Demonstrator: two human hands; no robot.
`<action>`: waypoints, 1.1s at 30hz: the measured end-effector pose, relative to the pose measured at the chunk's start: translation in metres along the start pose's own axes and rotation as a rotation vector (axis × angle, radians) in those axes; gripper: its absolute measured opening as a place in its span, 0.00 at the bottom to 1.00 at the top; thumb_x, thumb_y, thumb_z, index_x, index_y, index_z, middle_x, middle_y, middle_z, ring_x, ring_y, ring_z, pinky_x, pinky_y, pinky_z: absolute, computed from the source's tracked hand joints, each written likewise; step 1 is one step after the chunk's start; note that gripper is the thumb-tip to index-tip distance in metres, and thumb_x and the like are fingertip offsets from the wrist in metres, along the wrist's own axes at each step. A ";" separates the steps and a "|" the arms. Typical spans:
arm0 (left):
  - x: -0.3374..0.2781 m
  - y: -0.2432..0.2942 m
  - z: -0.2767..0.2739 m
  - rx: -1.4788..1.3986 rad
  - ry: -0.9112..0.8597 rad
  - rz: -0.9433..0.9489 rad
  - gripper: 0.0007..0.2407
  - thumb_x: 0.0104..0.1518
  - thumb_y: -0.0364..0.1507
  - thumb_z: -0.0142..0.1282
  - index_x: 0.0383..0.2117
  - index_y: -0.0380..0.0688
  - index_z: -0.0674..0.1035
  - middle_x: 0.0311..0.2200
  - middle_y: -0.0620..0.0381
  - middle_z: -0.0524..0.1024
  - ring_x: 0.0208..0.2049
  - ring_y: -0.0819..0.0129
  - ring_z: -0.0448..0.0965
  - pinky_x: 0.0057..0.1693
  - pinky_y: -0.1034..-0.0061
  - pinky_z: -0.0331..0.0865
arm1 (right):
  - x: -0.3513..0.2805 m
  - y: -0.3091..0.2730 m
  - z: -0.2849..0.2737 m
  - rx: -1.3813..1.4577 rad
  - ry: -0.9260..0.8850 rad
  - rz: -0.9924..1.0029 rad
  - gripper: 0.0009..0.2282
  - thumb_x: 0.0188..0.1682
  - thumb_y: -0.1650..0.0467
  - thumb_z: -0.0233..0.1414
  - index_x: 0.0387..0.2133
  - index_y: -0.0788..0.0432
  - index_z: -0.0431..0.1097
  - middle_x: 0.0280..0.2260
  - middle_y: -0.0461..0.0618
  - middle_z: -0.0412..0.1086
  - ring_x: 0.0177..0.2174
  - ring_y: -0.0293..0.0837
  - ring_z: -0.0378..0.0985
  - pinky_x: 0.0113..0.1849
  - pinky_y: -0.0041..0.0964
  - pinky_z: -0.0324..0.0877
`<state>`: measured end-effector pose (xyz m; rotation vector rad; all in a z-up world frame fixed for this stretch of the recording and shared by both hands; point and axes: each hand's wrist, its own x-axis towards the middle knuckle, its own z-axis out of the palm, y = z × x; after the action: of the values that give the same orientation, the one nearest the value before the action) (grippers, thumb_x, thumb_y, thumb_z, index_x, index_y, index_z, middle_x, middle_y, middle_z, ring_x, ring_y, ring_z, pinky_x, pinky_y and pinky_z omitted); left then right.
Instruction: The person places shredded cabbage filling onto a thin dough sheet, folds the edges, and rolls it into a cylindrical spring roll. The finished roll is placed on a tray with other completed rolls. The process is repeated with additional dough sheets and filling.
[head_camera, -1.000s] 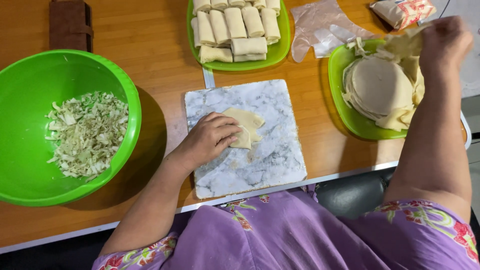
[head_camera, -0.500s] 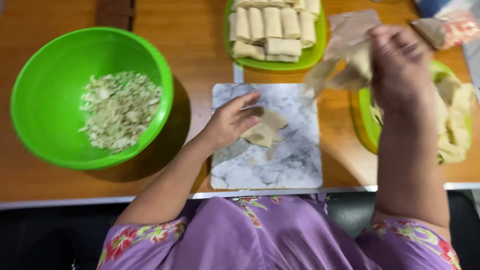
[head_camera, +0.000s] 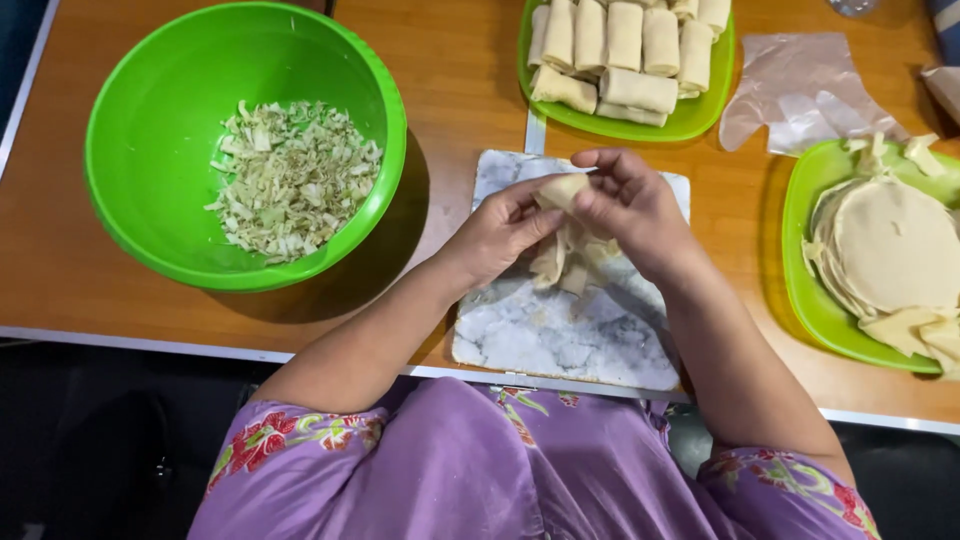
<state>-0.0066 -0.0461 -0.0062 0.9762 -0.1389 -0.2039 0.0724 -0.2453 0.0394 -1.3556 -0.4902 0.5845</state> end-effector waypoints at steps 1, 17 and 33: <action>0.000 0.000 -0.002 -0.001 0.003 -0.003 0.21 0.64 0.33 0.59 0.62 0.39 0.71 0.46 0.60 0.78 0.45 0.76 0.78 0.52 0.77 0.75 | -0.002 -0.006 0.006 0.003 0.000 0.004 0.16 0.55 0.73 0.56 0.56 0.63 0.65 0.42 0.47 0.72 0.40 0.36 0.75 0.43 0.30 0.73; -0.001 -0.001 -0.017 -0.037 0.249 -0.013 0.09 0.67 0.33 0.53 0.42 0.40 0.80 0.34 0.61 0.79 0.32 0.77 0.79 0.38 0.78 0.76 | -0.008 -0.012 0.024 -0.652 0.084 -0.129 0.24 0.42 0.74 0.67 0.51 0.64 0.66 0.45 0.53 0.73 0.45 0.43 0.79 0.46 0.36 0.76; -0.007 0.021 -0.012 -0.023 0.197 -0.042 0.10 0.66 0.33 0.56 0.40 0.36 0.80 0.33 0.52 0.82 0.33 0.71 0.82 0.43 0.76 0.79 | 0.003 0.026 -0.015 -0.235 0.090 0.088 0.07 0.56 0.71 0.55 0.42 0.63 0.76 0.35 0.45 0.77 0.35 0.35 0.76 0.40 0.29 0.73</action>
<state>-0.0086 -0.0233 0.0044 0.9713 0.0638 -0.1466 0.0819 -0.2520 0.0114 -1.6267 -0.4382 0.5472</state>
